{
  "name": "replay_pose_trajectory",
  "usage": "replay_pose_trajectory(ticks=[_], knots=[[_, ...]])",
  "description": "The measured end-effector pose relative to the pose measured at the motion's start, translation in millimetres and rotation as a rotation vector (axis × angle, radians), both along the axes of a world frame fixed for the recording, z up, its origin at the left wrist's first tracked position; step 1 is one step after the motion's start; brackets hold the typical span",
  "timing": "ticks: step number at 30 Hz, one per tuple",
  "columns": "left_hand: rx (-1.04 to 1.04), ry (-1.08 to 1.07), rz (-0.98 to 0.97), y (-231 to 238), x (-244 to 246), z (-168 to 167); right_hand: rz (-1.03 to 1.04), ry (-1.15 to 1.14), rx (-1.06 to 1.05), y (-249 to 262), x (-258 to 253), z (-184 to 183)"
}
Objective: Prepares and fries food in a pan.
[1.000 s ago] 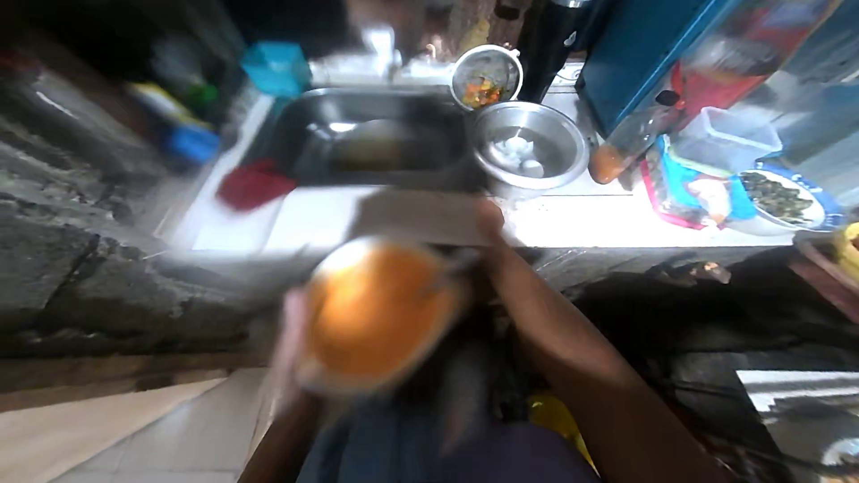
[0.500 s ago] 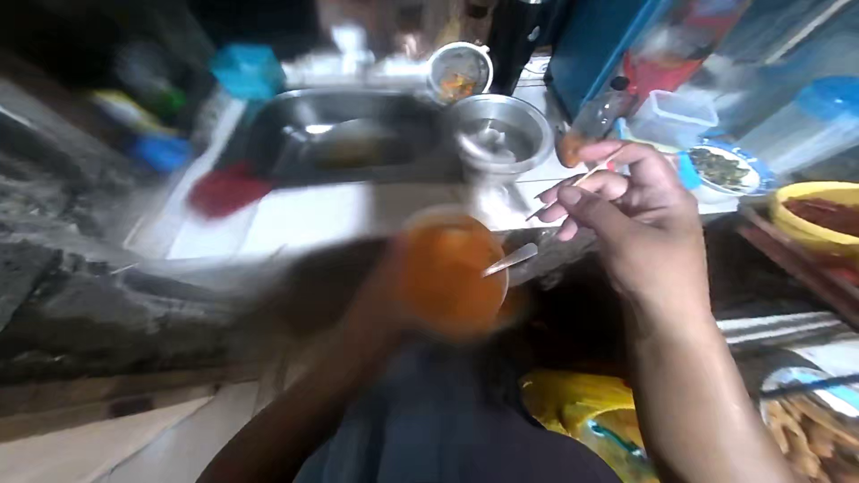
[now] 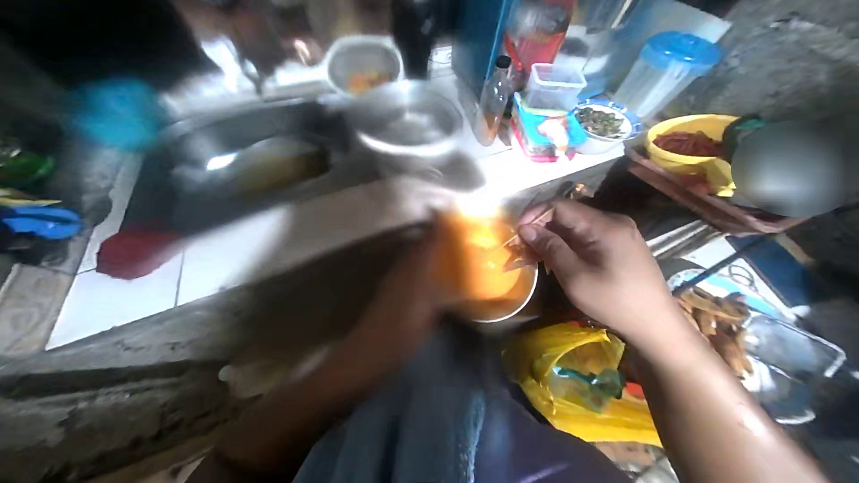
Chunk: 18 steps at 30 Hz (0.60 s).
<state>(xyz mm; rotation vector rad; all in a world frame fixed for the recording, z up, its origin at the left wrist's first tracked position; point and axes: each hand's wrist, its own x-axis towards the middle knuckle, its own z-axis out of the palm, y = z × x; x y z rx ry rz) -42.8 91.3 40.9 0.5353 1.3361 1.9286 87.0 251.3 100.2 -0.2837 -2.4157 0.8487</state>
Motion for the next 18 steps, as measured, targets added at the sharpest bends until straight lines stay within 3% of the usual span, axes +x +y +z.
replay_pose_trajectory(ticks=[8, 13, 18], knots=[[-0.135, -0.057, -0.012, 20, 14, 11, -0.083, -0.012, 0.198, 10, 17, -3], [-0.01, 0.019, -0.066, 26, 14, -3, -0.079, 0.014, 0.264, 13, 21, -8], [-0.013, 0.013, -0.075, 27, 18, 5, -0.071, 0.002, 0.318, 10, 21, -10]])
